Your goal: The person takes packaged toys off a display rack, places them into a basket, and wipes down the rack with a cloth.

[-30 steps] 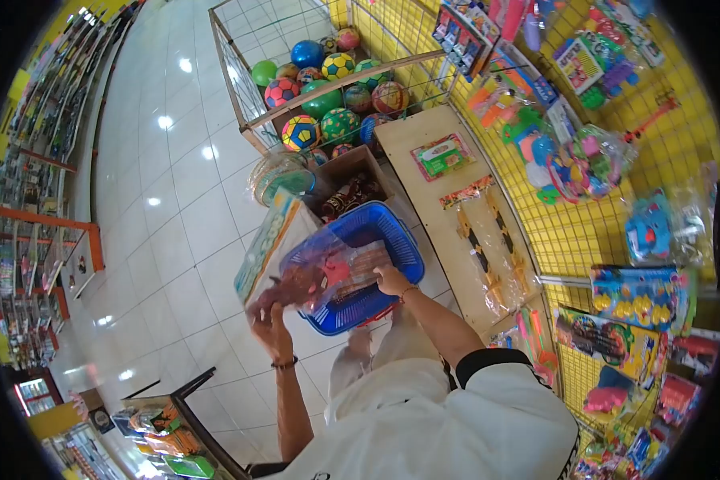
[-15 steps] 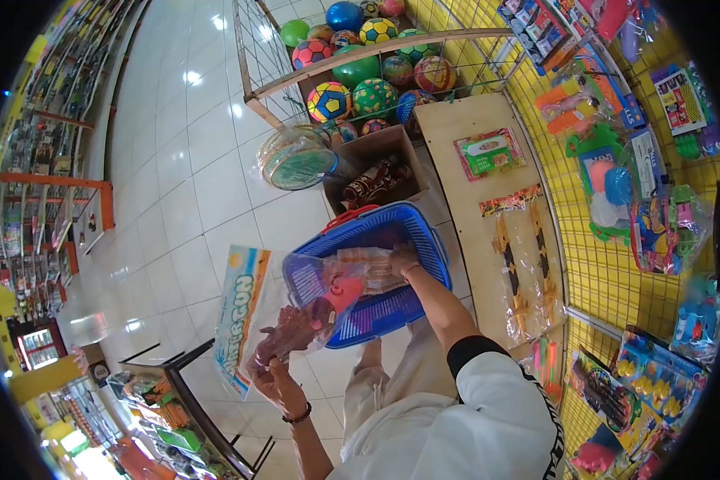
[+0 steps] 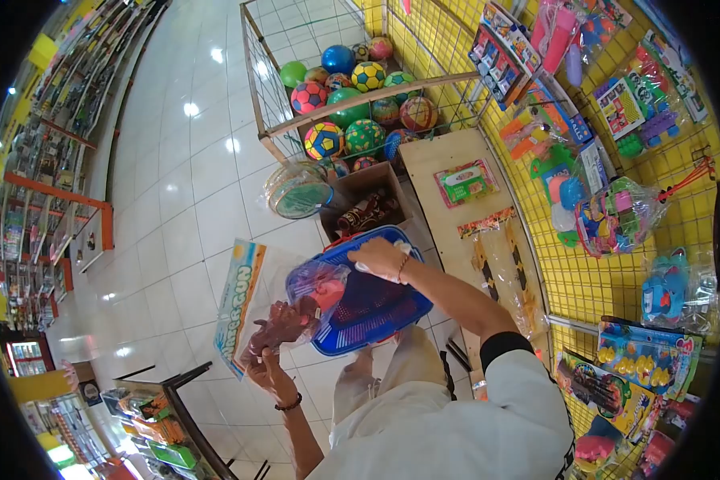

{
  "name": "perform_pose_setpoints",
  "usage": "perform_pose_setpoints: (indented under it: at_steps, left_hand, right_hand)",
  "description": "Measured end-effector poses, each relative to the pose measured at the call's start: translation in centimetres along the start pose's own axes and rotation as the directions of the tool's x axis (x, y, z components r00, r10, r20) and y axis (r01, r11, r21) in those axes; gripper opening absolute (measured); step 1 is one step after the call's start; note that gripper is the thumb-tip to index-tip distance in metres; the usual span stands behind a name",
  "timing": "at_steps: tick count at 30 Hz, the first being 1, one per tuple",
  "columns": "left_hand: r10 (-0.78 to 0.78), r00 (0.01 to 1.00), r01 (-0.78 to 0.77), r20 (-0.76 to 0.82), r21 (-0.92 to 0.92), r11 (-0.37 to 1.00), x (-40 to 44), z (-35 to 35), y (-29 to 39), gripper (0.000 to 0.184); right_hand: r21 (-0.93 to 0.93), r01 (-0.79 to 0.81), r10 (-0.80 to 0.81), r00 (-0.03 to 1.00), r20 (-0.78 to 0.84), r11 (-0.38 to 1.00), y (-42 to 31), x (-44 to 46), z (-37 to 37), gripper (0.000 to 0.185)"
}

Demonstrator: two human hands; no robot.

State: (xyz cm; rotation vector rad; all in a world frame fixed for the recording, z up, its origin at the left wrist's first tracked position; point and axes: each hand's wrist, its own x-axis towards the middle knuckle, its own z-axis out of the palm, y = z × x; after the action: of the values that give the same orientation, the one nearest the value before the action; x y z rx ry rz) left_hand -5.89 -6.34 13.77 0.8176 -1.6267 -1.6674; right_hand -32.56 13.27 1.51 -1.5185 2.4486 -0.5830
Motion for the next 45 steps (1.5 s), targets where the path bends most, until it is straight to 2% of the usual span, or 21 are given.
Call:
perform_pose_setpoints:
  at_steps: [3, 5, 9, 10, 11, 12, 13, 15, 17, 19, 24, 27, 30, 31, 33, 36, 37, 39, 41, 43, 45]
  left_hand:
    - [0.022, 1.000, -0.022, -0.011, 0.029, 0.999, 0.0, -2.0, -0.6, 0.035]
    - [0.031, 0.999, -0.031, -0.013, 0.024, 0.999, -0.1, -2.6, -1.1, 0.035]
    - [-0.032, 1.000, 0.032, -0.001, -0.039, 0.999, -0.8, -1.4, -0.5, 0.034]
    - [-0.064, 0.998, 0.063, -0.018, -0.050, 0.997, -1.0, -0.8, -0.4, 0.031]
    - [-0.063, 0.998, 0.061, -0.019, -0.057, 0.997, -1.0, -0.4, -0.4, 0.031]
    - [-0.057, 0.998, 0.057, 0.003, -0.061, 0.997, -0.9, -0.1, -0.5, 0.029]
    - [-0.051, 0.998, 0.052, 0.024, -0.066, 0.996, -0.9, 0.1, -0.7, 0.028]
    - [-0.053, 0.998, 0.056, 0.029, -0.099, 0.994, -0.8, -0.1, -2.2, 0.025]
    - [-0.094, 0.995, 0.097, 0.026, -0.149, 0.984, -0.5, -0.6, -4.0, 0.028]
    - [-0.093, 0.995, 0.096, 0.028, -0.130, 0.987, -0.3, -0.4, -4.4, 0.030]
    - [-0.147, 0.987, 0.153, 0.066, -0.098, 0.983, 0.8, 0.2, -7.0, 0.034]
    - [-0.137, 0.986, 0.146, 0.098, -0.091, 0.985, 2.3, 0.8, -10.6, 0.038]
    - [-0.180, 0.977, 0.182, 0.119, -0.012, 0.983, 3.8, 1.0, -14.2, 0.038]
    - [-0.177, 0.975, 0.175, 0.137, 0.024, 0.984, 4.4, 1.1, -15.6, 0.038]
    - [-0.155, 0.969, 0.149, 0.193, 0.047, 0.988, 6.7, 1.7, -18.6, 0.037]
    - [-0.195, 0.971, 0.167, 0.140, 0.192, 0.967, 8.5, 1.3, -25.2, 0.044]
    - [-0.192, 0.967, 0.161, 0.166, 0.182, 0.970, 8.6, 1.8, -24.0, 0.044]
    - [-0.215, 0.964, 0.142, 0.157, 0.378, 0.915, 8.6, 1.8, -22.0, 0.049]
    - [-0.192, 0.967, 0.112, 0.167, 0.395, 0.912, 9.1, 0.8, -23.9, 0.050]
    - [-0.157, 0.978, 0.049, 0.140, 0.573, 0.818, 9.9, 1.3, -23.7, 0.048]
    - [-0.232, 0.960, 0.069, 0.160, 0.665, 0.744, 9.6, 1.9, -19.8, 0.044]
  right_hand:
    - [0.021, 0.134, -0.131, 0.985, -0.115, 0.991, 0.7, 3.0, -3.6, 0.014]
    - [-0.073, 0.091, -0.071, 0.967, 0.246, 0.993, 1.8, 6.3, -4.3, 0.013]
    - [-0.318, 0.109, 0.015, 0.932, 0.362, 0.942, 2.0, 10.5, -3.5, 0.017]
    - [-0.373, 0.092, -0.098, 0.995, 0.003, 0.923, 2.4, 10.5, -1.8, 0.019]
    - [-0.418, 0.058, -0.219, 0.911, -0.349, 0.907, 2.9, 10.4, -0.1, 0.021]
    - [-0.311, -0.012, -0.109, 0.923, -0.369, 0.950, 2.9, 10.1, 1.3, 0.024]
    - [-0.317, -0.010, -0.112, 0.924, -0.365, 0.948, 1.8, 9.1, 1.1, 0.024]
    - [-0.120, -0.319, 0.301, 0.943, -0.146, 0.940, -0.6, 5.8, 1.2, 0.031]
    - [-0.010, -0.429, 0.427, 0.900, -0.085, 0.903, -0.8, 2.1, 5.1, 0.038]
    - [-0.191, -0.374, 0.359, 0.927, -0.110, 0.907, -1.5, -2.1, 7.1, 0.040]
    - [-0.021, -0.504, 0.494, 0.852, -0.173, 0.863, -6.9, -10.2, 8.9, 0.039]
    - [0.054, -0.571, 0.573, 0.816, -0.071, 0.819, -11.1, -14.2, 7.9, 0.044]
    - [0.238, -0.611, 0.656, 0.692, -0.301, 0.755, -15.2, -17.1, 6.6, 0.049]
    - [0.229, -0.620, 0.660, 0.685, -0.307, 0.750, -16.4, -18.2, 6.1, 0.049]
    - [0.305, -0.719, 0.779, 0.543, -0.315, 0.624, -18.5, -19.9, 5.5, 0.051]
    - [0.316, -0.779, 0.832, 0.445, -0.331, 0.542, -20.4, -23.6, 7.5, 0.051]
    - [0.316, -0.787, 0.836, 0.424, -0.348, 0.530, -21.0, -24.7, 8.1, 0.051]
    - [0.351, -0.800, 0.869, 0.402, -0.288, 0.487, -22.3, -26.7, 9.4, 0.049]
    - [0.361, -0.818, 0.889, 0.363, -0.280, 0.448, -23.8, -28.3, 10.4, 0.048]
    - [0.375, -0.834, 0.907, 0.312, -0.283, 0.404, -25.1, -29.1, 11.1, 0.046]
    - [0.370, -0.845, 0.915, 0.297, -0.273, 0.385, -26.0, -29.7, 12.0, 0.047]
